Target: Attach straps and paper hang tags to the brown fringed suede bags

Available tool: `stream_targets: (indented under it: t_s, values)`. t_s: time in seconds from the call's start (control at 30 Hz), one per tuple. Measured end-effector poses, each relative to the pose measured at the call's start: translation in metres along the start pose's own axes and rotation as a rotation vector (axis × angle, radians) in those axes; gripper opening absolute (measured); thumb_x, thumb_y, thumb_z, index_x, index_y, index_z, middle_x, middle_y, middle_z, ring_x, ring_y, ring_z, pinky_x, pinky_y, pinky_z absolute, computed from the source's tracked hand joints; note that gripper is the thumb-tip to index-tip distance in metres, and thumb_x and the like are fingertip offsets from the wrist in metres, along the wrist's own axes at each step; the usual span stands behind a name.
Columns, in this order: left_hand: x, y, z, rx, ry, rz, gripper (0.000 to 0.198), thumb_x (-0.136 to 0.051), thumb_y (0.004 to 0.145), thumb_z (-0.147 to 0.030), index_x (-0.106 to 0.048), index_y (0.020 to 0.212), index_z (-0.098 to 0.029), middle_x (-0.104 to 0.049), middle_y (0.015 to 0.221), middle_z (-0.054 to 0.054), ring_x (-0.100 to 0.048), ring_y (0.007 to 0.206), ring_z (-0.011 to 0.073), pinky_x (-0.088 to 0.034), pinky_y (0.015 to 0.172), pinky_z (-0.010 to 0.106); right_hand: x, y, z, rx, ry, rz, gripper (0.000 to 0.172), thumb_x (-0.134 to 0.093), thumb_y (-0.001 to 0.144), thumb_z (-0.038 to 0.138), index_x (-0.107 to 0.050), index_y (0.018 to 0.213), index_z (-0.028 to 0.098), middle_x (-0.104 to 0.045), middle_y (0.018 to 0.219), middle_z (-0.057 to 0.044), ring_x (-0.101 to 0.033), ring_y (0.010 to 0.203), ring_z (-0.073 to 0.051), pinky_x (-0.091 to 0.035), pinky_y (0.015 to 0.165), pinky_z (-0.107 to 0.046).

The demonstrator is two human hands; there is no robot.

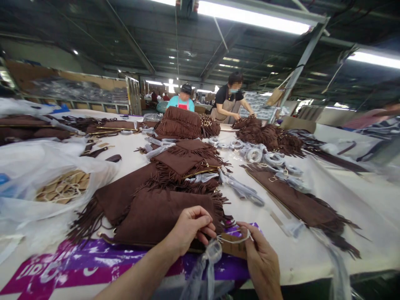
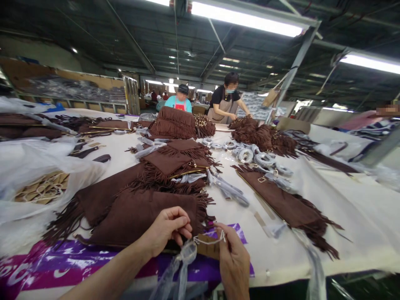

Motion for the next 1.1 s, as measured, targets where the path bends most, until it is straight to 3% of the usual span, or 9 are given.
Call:
stream_targets:
  t_s: [0.13,0.23,0.4,0.53,0.67,0.87,1.0,1.1]
  values:
    - [-0.008,0.000,0.006,-0.010,0.113,0.050,0.025,-0.067,0.065,-0.034,-0.055,0.074,-0.014,-0.068,0.072,0.004,-0.068,0.062,0.0146,-0.050,0.055,0.020,-0.007,-0.004,-0.015,-0.053,0.050,0.097,0.034,-0.055,0.090,0.050,-0.073,0.095,0.021,-0.075,0.091,-0.007,-0.070,0.080,-0.026,-0.058,0.064,-0.031]
    - [-0.012,0.000,0.007,-0.029,0.188,0.050,0.017,-0.058,0.071,-0.031,-0.054,0.076,-0.016,-0.063,0.068,0.001,-0.063,0.050,0.0132,-0.045,0.045,0.019,-0.006,-0.001,-0.006,-0.025,0.007,0.007,0.034,-0.052,0.092,0.046,-0.072,0.097,0.020,-0.075,0.090,-0.007,-0.071,0.077,-0.024,-0.057,0.064,-0.031]
    - [-0.023,-0.006,-0.006,-0.157,0.435,0.124,0.022,-0.050,0.079,-0.028,-0.067,0.086,-0.014,-0.054,0.058,-0.003,-0.049,0.038,0.0093,-0.035,0.038,0.018,-0.002,0.007,0.023,0.250,-0.085,-0.163,0.028,-0.044,0.096,0.031,-0.070,0.099,0.020,-0.073,0.093,-0.008,-0.069,0.084,-0.022,-0.056,0.074,-0.032]
    - [-0.037,-0.011,-0.022,-0.288,0.612,0.171,0.025,-0.048,0.081,-0.024,-0.070,0.078,-0.014,-0.051,0.056,-0.002,-0.046,0.042,0.0094,-0.032,0.042,0.020,-0.003,0.013,0.032,0.397,-0.110,-0.157,0.027,-0.044,0.097,0.023,-0.070,0.105,0.022,-0.071,0.094,-0.007,-0.068,0.085,-0.020,-0.055,0.074,-0.030]
    - [-0.043,-0.002,-0.031,-0.373,0.641,0.225,0.022,-0.048,0.077,-0.018,-0.068,0.070,-0.014,-0.056,0.063,-0.001,-0.048,0.060,0.0122,-0.035,0.055,0.020,-0.002,0.019,0.036,0.505,-0.134,-0.053,0.030,-0.043,0.096,0.019,-0.070,0.110,0.024,-0.070,0.096,-0.007,-0.068,0.086,-0.019,-0.057,0.074,-0.028]
    - [-0.042,0.022,-0.019,-0.111,0.511,0.316,0.017,-0.045,0.071,-0.021,-0.052,0.056,-0.016,-0.039,0.047,-0.005,-0.031,0.046,0.0087,-0.024,0.045,0.022,0.000,0.027,0.051,0.702,-0.392,0.154,0.037,-0.038,0.095,0.013,-0.070,0.113,0.021,-0.070,0.090,-0.007,-0.068,0.072,-0.017,-0.054,0.060,-0.023]
    - [-0.043,0.027,-0.019,-0.162,0.649,0.314,0.015,-0.048,0.067,-0.020,-0.056,0.055,-0.016,-0.049,0.049,-0.003,-0.042,0.048,0.0096,-0.029,0.047,0.021,0.000,0.029,0.055,0.813,-0.557,0.178,0.040,-0.040,0.090,0.008,-0.070,0.114,0.020,-0.071,0.093,-0.009,-0.067,0.071,-0.017,-0.050,0.056,-0.021]
    - [-0.042,0.028,-0.019,-0.124,0.671,0.392,0.016,-0.049,0.065,-0.022,-0.055,0.052,-0.016,-0.049,0.047,-0.003,-0.043,0.046,0.0092,-0.030,0.047,0.021,0.000,0.032,0.053,0.793,-0.558,0.161,0.040,-0.042,0.089,0.008,-0.069,0.115,0.021,-0.071,0.095,-0.009,-0.066,0.072,-0.017,-0.050,0.059,-0.021]
Point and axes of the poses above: each hand's wrist, its own y-axis towards the middle knuckle, its own x-axis out of the back of the hand, z = x × y, the point moved 5 cm from there along y, towards the middle knuckle
